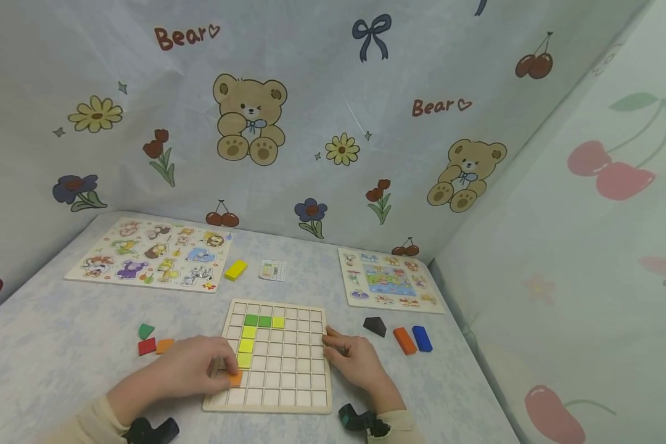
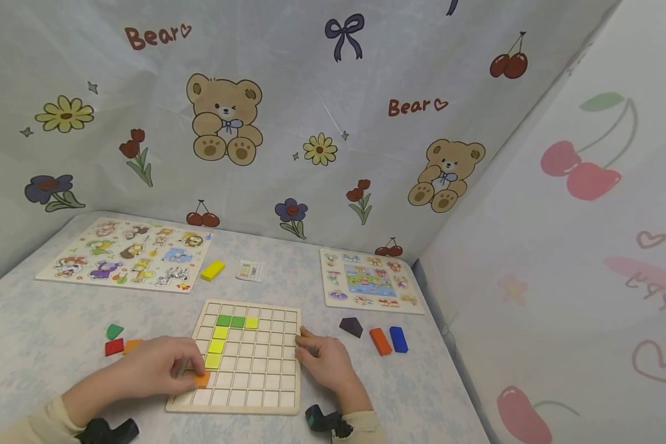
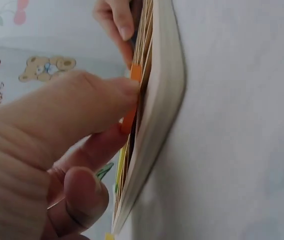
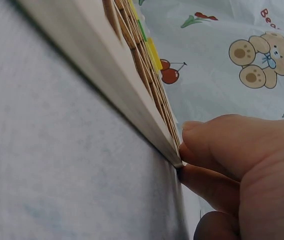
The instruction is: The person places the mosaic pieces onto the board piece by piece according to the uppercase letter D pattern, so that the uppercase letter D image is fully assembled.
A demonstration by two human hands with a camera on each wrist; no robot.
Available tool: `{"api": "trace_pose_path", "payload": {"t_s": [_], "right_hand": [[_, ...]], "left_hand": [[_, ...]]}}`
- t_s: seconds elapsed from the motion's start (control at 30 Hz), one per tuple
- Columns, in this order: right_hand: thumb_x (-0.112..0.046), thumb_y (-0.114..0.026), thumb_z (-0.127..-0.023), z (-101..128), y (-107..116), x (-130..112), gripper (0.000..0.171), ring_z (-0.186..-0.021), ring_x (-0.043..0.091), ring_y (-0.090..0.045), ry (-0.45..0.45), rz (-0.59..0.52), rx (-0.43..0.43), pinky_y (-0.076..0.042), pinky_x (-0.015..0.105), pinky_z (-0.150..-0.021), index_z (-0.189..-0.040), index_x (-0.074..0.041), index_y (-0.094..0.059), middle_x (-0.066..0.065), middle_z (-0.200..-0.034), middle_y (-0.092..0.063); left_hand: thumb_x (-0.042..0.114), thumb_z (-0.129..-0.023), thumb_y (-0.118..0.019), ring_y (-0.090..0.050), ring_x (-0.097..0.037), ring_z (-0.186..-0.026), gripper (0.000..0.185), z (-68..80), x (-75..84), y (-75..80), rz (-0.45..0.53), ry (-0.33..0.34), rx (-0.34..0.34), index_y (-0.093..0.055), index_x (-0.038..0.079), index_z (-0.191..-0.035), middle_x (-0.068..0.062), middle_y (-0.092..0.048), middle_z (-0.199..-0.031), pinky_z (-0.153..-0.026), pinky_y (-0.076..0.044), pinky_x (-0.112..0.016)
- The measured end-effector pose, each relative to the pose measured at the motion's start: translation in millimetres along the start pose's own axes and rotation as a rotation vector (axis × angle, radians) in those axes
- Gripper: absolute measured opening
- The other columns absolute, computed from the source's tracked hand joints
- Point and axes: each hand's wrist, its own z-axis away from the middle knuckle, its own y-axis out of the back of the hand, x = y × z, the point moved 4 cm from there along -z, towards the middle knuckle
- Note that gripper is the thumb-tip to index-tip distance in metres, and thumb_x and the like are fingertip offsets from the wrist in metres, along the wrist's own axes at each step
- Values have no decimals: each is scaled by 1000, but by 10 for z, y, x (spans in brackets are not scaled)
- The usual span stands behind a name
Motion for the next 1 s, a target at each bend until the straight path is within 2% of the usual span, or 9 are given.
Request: {"api": "trace_pose_path", "payload": {"t_s": [0.17, 0.33, 0.5, 0.63, 0.73, 0.83, 1.0], "right_hand": [[-28, -70, -99, 1, -4, -2, 33, -129, 20, -61, -5, -1, 1, -50, 46, -106, -129, -14, -73, -2, -141, -63], [-28, -70, -99, 0, -1, -6, 33, -129, 20, -62, 0, -2, 5, -50, 47, -106, -128, -14, -73, -1, -141, -63], [-30, -69, -99, -3, -2, 3, 33, -129, 20, -62, -1, 5, 5, -50, 47, -106, -128, -15, -74, -1, -141, -63], [-31, -69, -99, -4, 1, 9, 34, -129, 20, -62, -6, 4, 3, -50, 47, -106, -128, -15, -73, -2, -141, -63], [-31, -69, -99, -1, 7, 9, 33, -129, 20, -62, -10, 2, 2, -50, 47, -106, -128, -15, -74, -2, -141, -63], [-30, -69, -99, 3, 12, 12, 33, -129, 20, -62, -10, 4, 4, -50, 47, -106, -128, -15, -74, -2, -141, -63], [-30, -69, -99, -8, 8, 16, 33, -128, 20, -62, 2, 11, 5, -50, 46, -106, -128, -15, -74, -1, -140, -64]], "left_hand": [[34, -85, -83, -50, 2, -65, 14, -16, 3, -89, 24, -41, -14, -74, 43, -90, 26, -63, -93, -57, -41, -21], [40, -86, -83, -51, 2, -68, 9, -38, -6, -120, 22, -13, -13, -76, 44, -89, 27, -62, -94, -59, -41, -22], [42, -85, -83, -52, 2, -74, 6, -44, 7, -102, 6, 18, 10, -77, 43, -86, 26, -61, -94, -62, -42, -22], [46, -87, -80, -52, 3, -72, 5, -34, -15, -68, -32, 36, 32, -75, 44, -87, 26, -60, -94, -62, -42, -22], [47, -91, -76, -50, 4, -70, 4, -11, -57, 20, -98, 79, 71, -73, 44, -92, 27, -59, -95, -61, -41, -22], [39, -94, -75, -49, 1, -69, 7, 39, -122, 195, -147, 167, 111, -74, 39, -101, 24, -61, -98, -61, -41, -23], [22, -88, -79, -54, -10, -77, 27, 213, -370, 570, -196, 341, 93, -73, 27, -113, 9, -68, -107, -67, -48, -34]]}}
